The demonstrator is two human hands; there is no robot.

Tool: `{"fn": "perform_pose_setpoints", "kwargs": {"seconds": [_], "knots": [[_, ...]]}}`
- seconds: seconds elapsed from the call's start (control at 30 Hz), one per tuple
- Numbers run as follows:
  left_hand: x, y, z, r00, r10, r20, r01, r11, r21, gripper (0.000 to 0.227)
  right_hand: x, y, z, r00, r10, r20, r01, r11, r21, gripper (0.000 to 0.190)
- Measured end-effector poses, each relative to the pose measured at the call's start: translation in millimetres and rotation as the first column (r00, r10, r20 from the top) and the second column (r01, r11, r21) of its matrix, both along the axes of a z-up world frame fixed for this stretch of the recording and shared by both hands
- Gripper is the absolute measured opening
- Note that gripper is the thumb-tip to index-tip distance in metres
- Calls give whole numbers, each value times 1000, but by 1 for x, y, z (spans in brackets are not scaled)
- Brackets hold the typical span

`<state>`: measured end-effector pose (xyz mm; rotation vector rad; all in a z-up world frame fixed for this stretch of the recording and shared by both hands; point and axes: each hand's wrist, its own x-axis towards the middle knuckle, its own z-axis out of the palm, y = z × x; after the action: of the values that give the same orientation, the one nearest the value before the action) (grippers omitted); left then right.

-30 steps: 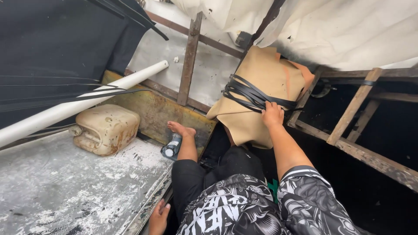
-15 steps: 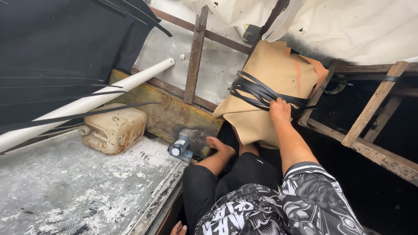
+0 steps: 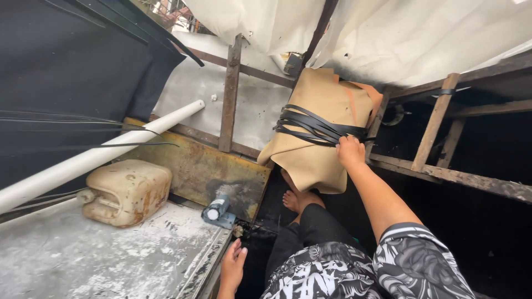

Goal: The person smooths long black rubber strips using a sanding block on a small table, then hangs the strips on a clothesline with clothespins. The person repeats this process for multiple strips.

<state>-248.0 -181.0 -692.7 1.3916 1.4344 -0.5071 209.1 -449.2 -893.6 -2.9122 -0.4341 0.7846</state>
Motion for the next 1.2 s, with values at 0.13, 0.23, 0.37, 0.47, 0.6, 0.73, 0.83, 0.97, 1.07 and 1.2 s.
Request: {"fn": "perform_pose_setpoints", "kwargs": {"seconds": [0.13,0.23,0.37,0.47,0.6,0.73,0.83,0.97,1.07,1.2], "knots": [[-37,-27,-62,997,-43,69,43,999,0,60,31,16,-4,988,-88,-128,91,996,21,32],[-81,-47,-76,979,-203,-31,204,979,21,60,46,33,-17,973,-174,-151,178,984,15,46],[-116,-47,-73,943,-203,-263,205,979,-22,64,45,36,-57,986,-160,-38,159,987,-6,26],[-123,-36,-72,947,-143,-287,138,990,-39,66,46,37,-58,988,-157,9,156,987,33,18],[-126,-36,-69,951,-27,-307,1,996,-84,70,50,30,-13,974,-159,-161,175,980,95,29],[-26,-36,-29,939,-156,-307,143,988,-67,60,27,12,37,940,-285,-188,336,868,364,25],[31,-41,-22,964,-264,31,265,963,-39,59,0,1,113,921,-369,-125,363,694,622,19],[149,-70,60,846,-262,465,369,916,-155,66,-53,-18,247,942,-334,20,208,632,747,15],[202,-109,89,666,-131,735,399,894,-202,61,-99,-36,328,936,-244,253,-67,583,810,7],[257,-158,158,437,387,812,376,742,-555,49,-142,-59,417,722,-148,675,-501,562,659,10]]}}
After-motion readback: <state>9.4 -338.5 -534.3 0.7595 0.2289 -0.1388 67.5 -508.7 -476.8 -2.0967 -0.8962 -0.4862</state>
